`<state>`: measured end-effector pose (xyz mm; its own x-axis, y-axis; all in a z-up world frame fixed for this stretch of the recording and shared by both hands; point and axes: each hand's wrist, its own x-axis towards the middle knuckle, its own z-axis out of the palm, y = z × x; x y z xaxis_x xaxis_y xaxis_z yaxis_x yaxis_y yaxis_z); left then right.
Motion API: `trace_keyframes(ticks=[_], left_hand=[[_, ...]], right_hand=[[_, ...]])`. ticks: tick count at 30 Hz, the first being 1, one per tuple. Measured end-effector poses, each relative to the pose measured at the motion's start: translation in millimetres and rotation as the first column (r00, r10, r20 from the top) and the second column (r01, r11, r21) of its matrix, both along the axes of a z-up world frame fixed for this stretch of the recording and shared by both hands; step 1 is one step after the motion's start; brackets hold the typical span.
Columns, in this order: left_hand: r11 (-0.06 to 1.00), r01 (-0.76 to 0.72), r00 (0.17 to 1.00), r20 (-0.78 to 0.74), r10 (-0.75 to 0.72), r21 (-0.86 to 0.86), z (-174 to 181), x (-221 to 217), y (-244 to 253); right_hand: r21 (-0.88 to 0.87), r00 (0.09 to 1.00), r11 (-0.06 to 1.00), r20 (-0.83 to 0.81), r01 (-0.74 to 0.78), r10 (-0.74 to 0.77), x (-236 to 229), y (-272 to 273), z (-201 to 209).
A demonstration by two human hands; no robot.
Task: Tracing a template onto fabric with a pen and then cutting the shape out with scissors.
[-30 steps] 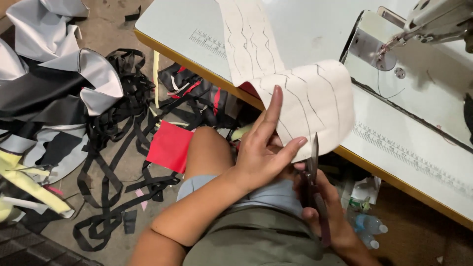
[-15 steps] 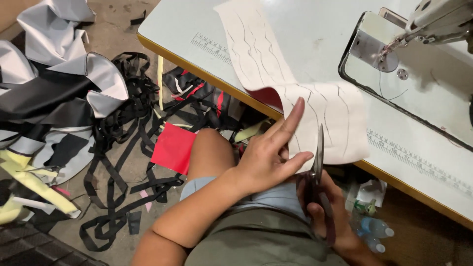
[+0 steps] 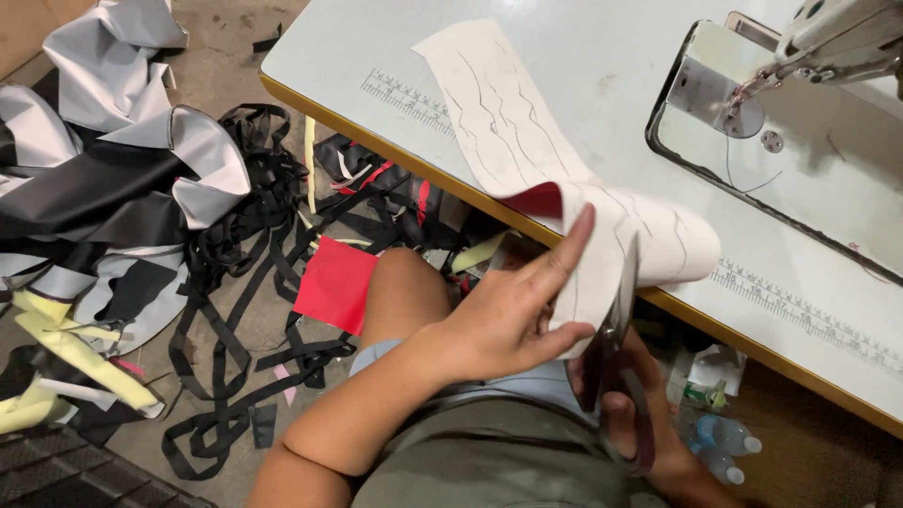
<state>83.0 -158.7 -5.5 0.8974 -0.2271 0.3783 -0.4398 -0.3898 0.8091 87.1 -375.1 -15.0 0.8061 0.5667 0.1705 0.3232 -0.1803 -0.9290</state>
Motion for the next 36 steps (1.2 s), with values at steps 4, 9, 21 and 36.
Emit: trace_keyframes(ticks=[4,9,21,36], left_hand=[[0.997,0.069,0.997,-0.017,-0.069,0.046,2,-1,3],[0.993,0.108,0.994,0.010,-0.108,0.057,11,-3,16],[0.999,-0.009,0.990,0.143,0.014,-0.040,26,11,38],[0.999,-0.030,0.985,0.171,0.034,-0.025,23,17,35]], right_hand=[[0.029,0.999,0.999,-0.036,-0.032,0.033,5,-3,1],[0.012,0.997,0.997,0.022,-0.077,0.077,11,-15,-4],[-0.082,0.992,0.989,-0.049,-0.122,0.118,24,-37,-13],[-0.113,0.987,0.983,-0.092,-0.143,0.133,13,-18,13]])
